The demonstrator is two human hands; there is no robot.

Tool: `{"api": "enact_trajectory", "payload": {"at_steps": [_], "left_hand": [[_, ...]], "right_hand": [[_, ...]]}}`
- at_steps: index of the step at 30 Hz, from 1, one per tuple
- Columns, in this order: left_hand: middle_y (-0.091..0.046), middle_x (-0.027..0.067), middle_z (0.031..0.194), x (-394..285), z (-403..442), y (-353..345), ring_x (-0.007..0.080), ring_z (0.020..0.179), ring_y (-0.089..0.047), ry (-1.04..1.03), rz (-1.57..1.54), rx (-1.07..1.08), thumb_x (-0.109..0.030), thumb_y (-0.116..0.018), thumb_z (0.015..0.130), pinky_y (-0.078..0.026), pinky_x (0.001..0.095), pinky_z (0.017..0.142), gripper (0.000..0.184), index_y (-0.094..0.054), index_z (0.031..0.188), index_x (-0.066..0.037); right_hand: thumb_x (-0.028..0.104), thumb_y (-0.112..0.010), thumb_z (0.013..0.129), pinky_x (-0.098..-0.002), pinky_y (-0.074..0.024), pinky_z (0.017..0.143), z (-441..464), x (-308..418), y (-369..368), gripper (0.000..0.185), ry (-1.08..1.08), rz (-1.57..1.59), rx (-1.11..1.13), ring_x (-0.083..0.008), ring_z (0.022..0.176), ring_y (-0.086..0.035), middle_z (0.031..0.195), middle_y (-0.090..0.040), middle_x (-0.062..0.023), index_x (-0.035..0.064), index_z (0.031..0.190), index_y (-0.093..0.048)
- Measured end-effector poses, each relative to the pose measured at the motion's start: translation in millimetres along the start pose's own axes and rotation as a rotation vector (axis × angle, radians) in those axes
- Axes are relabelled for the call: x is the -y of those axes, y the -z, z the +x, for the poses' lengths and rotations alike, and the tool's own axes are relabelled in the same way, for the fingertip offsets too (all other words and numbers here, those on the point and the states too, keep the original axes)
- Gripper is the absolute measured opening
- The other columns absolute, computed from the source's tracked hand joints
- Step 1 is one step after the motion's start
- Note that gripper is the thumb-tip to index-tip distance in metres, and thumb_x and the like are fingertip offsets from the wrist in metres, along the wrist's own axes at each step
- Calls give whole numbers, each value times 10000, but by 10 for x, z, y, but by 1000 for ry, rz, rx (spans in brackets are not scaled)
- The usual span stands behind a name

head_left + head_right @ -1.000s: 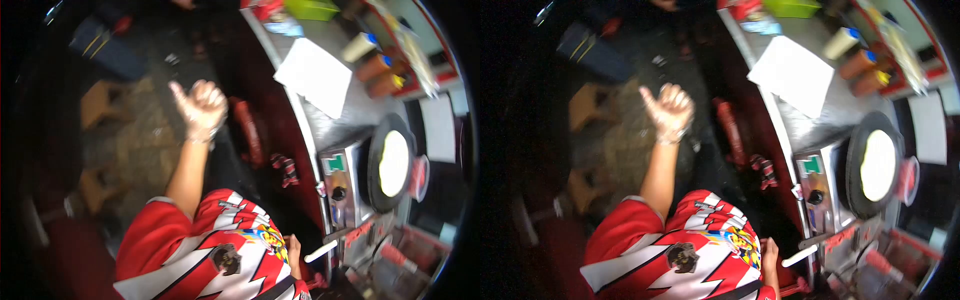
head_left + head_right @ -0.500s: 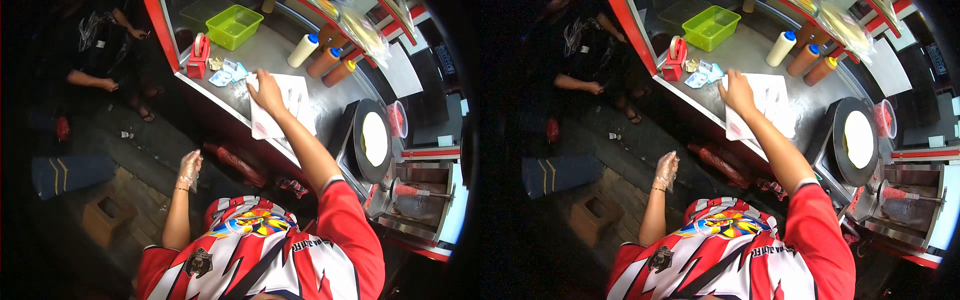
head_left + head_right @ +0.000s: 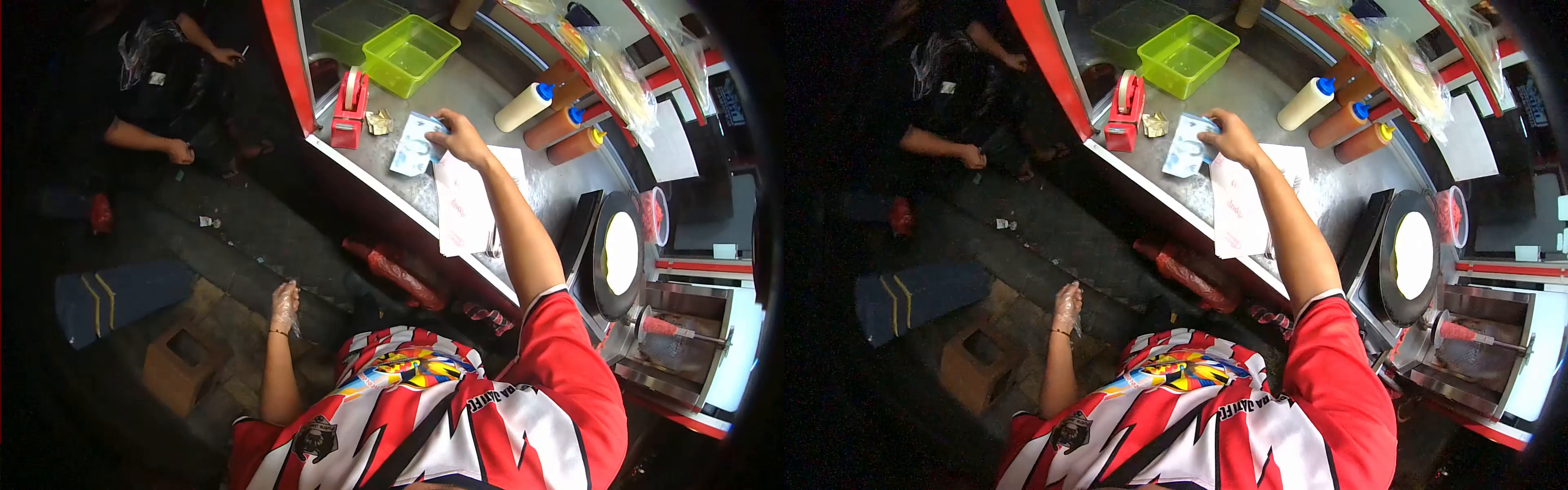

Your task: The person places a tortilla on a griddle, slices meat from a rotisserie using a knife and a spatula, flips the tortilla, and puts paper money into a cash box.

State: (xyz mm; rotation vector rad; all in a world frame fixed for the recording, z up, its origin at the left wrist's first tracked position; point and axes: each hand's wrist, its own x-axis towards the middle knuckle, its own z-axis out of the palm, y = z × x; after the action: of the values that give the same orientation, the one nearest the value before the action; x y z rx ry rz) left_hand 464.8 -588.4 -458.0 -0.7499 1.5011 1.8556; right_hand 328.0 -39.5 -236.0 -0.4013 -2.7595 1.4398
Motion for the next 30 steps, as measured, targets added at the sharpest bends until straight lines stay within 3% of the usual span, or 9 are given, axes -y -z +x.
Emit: {"api": "enact_trajectory", "payload": {"at_steps": [2, 7, 9, 16, 19, 20, 25, 26, 30], "left_hand": [[-615, -12, 680, -23, 71, -54, 61, 485, -510, 30, 13, -5, -212, -719, 955, -364, 219, 395, 167, -639, 843, -116], [-644, -13, 714, -220, 208, -236, 55, 483, -531, 67, 98, 38, -221, -736, 943, -378, 206, 381, 165, -637, 855, -124], [-646, -13, 718, -179, 308, -231, 55, 480, -541, 58, 124, 70, -220, -741, 940, -385, 206, 371, 160, -639, 864, -122], [-636, -8, 653, -37, 513, 26, 76, 447, -540, 70, 239, 42, -245, -769, 917, -396, 230, 362, 176, -663, 835, -132], [-605, -10, 595, 55, 710, 121, 93, 423, -516, 55, 417, 54, -297, -759, 910, -383, 262, 376, 215, -671, 800, -134], [-612, -5, 599, 57, 748, 139, 103, 438, -526, 72, 520, 66, -313, -752, 905, -396, 279, 399, 230, -674, 787, -130], [-658, 29, 634, 90, 845, 3, 170, 564, -605, -4, 1066, 15, -401, -692, 890, -465, 364, 561, 331, -690, 743, -105], [-694, 53, 689, 53, 873, -19, 199, 682, -659, 6, 1253, 34, -430, -667, 896, -495, 377, 668, 364, -703, 771, -90], [-711, 98, 752, -59, 552, -338, 237, 731, -682, -136, 1445, 81, -436, -666, 896, -515, 406, 721, 385, -699, 789, -68]], "right_hand": [[241, -833, 791, -413, -506, 742, 97, 278, -5, 322, -67, 75, 162, -308, 735, -627, 875, -719, -202, 2, 981, -728], [246, -838, 749, -418, -554, 796, 685, 100, -660, 371, 92, -252, -18, -335, 848, -720, 938, -741, -220, 6, 1014, -740], [219, -837, 714, -427, -564, 828, 710, 111, -768, 343, 28, -225, -14, -346, 892, -735, 943, -738, -230, 30, 989, -759], [89, -805, 759, -385, -551, 751, -91, 427, -399, 213, 115, -36, -189, -306, 803, -735, 863, -739, -185, 37, 958, -751], [119, -816, 773, -364, -545, 724, -602, 382, -139, 181, 83, 108, -160, -266, 751, -721, 820, -739, -147, 37, 913, -736], [75, -791, 839, -284, -497, 645, -753, 370, -42, 95, 84, 73, -181, -86, 709, -625, 758, -707, -43, 42, 902, -728], [171, -862, 748, -365, -527, 739, -842, -16, 97, 271, 17, -66, -288, -265, 758, -669, 823, -711, -137, 38, 927, -708], [188, -875, 731, -380, -535, 764, -841, -99, 85, 310, -20, -83, -295, -295, 787, -682, 850, -716, -153, 41, 945, -706], [293, -928, 653, -447, -528, 903, -1028, -280, 121, 609, -147, -158, -347, -356, 1038, -675, 1075, -706, -173, 69, 1152, -661]]}}
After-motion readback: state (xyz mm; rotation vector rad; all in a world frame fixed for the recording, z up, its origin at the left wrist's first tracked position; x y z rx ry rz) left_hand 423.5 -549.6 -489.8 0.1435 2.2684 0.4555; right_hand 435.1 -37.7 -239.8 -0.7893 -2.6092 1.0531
